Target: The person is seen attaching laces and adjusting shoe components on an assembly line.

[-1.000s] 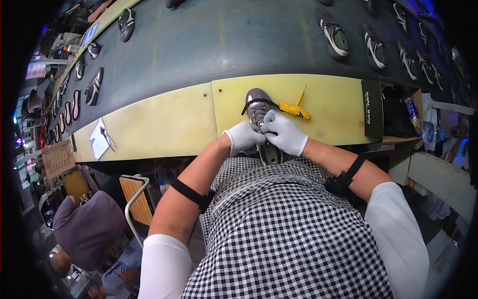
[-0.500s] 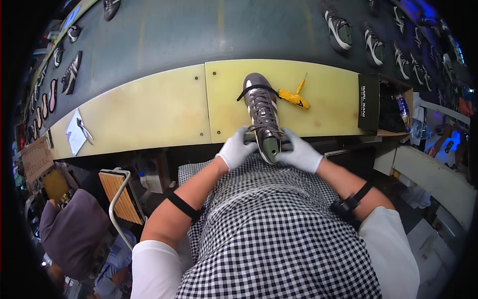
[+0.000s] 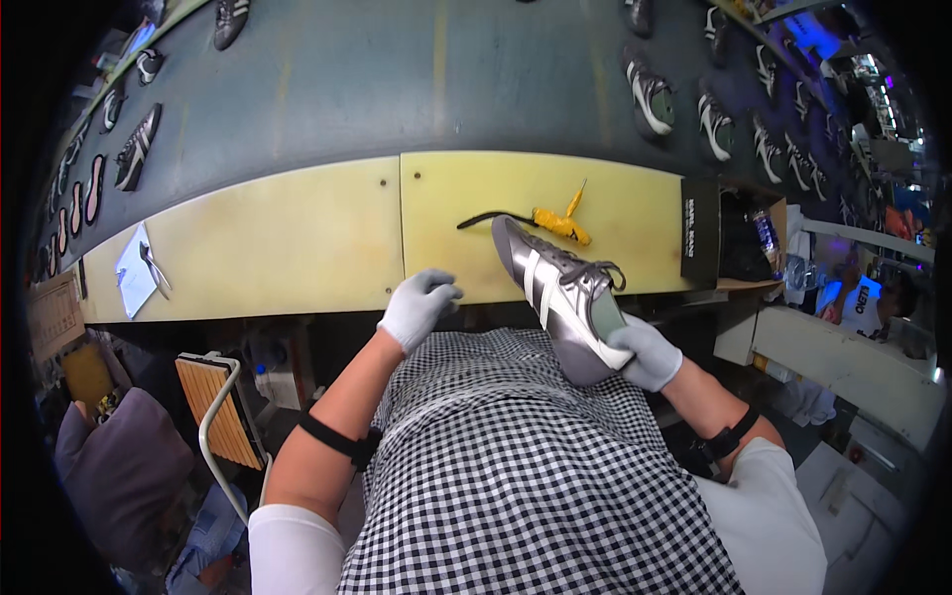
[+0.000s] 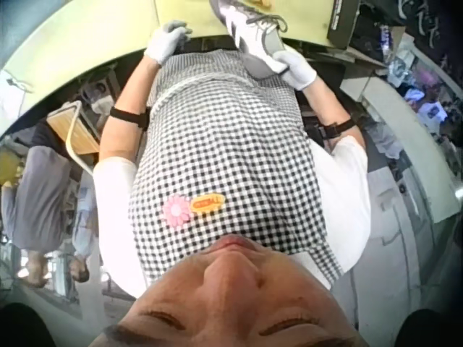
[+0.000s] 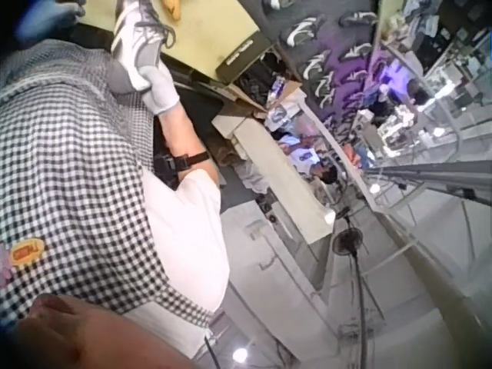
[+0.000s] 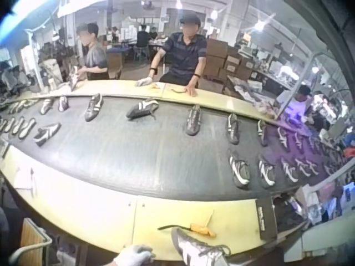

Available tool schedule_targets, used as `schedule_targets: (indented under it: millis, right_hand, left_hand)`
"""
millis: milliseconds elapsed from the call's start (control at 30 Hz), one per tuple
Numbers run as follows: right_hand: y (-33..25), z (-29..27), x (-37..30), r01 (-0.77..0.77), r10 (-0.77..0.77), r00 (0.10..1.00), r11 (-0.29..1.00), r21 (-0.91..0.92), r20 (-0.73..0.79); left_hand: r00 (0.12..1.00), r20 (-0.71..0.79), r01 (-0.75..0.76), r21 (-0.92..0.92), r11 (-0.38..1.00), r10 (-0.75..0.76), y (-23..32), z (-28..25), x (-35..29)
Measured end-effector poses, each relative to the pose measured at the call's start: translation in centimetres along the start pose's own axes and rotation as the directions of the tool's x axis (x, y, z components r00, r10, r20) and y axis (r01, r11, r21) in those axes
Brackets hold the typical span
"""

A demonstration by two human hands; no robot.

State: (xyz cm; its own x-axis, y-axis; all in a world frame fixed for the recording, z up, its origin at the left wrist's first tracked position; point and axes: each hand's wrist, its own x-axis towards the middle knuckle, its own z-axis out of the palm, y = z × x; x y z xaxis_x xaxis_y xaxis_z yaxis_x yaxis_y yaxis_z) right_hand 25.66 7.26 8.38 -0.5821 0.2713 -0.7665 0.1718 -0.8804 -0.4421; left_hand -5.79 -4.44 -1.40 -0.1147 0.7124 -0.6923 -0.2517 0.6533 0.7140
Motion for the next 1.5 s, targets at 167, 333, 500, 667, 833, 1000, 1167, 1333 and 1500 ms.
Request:
schedule_targets:
  millis: [167, 333, 500, 667, 833, 1000, 1167, 1333, 1500]
  right_hand:
    - [-2.4, -1.1, 0.7, 0.067, -0.067, 0.998, 0.997, 0.023, -0.01]
    - [-10.1, -1.9, 8.8, 0.206, -0.195, 0.968, 0.977, 0.058, -0.154]
    - [-18.9, -1.2, 16.7, 0.387, -0.464, 0.861, 0.863, -0.325, -0.207]
    - [-13.5, 1.7, 21.0, 0.339, -0.365, 0.93, 0.816, -0.469, 0.038]
    - [-6.5, 7.7, 24.2, 0.156, -0.157, 0.986, 0.811, -0.564, 0.047]
    - [-4.5, 15.9, 25.9, 0.086, -0.071, 0.996, 0.656, -0.75, 0.053]
    - [-5.2, 21.8, 27.9, -0.011, -0.077, 0.993, 0.684, -0.729, -0.088]
    - [-6.6, 26.1, 29.5, -0.072, -0.108, 0.968, 0.749, -0.659, -0.228]
    - [-8.0, 28.7, 32.8, -0.093, -0.096, 0.975, 0.635, -0.767, -0.198]
  left_hand:
    - [0.979, -0.199, -0.046, 0.017, 0.999, 0.048, -4.4, -4.6, -2.3]
    - [0.917, -0.397, -0.064, -0.062, 0.996, 0.034, -7.2, -7.2, -4.4]
    - [0.851, -0.523, -0.099, -0.239, 0.966, -0.042, -7.3, -8.7, -7.4]
    - [0.788, -0.606, -0.12, -0.328, 0.937, -0.111, -8.4, -12.7, -8.7]
    - [0.773, -0.612, -0.084, -0.359, 0.929, -0.167, -8.5, -20.9, -6.8]
    - [0.756, -0.651, -0.159, -0.276, 0.948, -0.063, -5.6, -35.2, -1.9]
    - [0.554, -0.783, -0.225, 0.185, 0.957, 0.282, -0.7, -55.7, 5.5]
    - [0.06, -0.955, -0.078, 0.286, 0.955, 0.291, 6.7, -70.6, 10.9]
    - [-0.053, -0.96, 0.07, 0.272, 0.96, 0.276, 10.8, -84.1, 9.1]
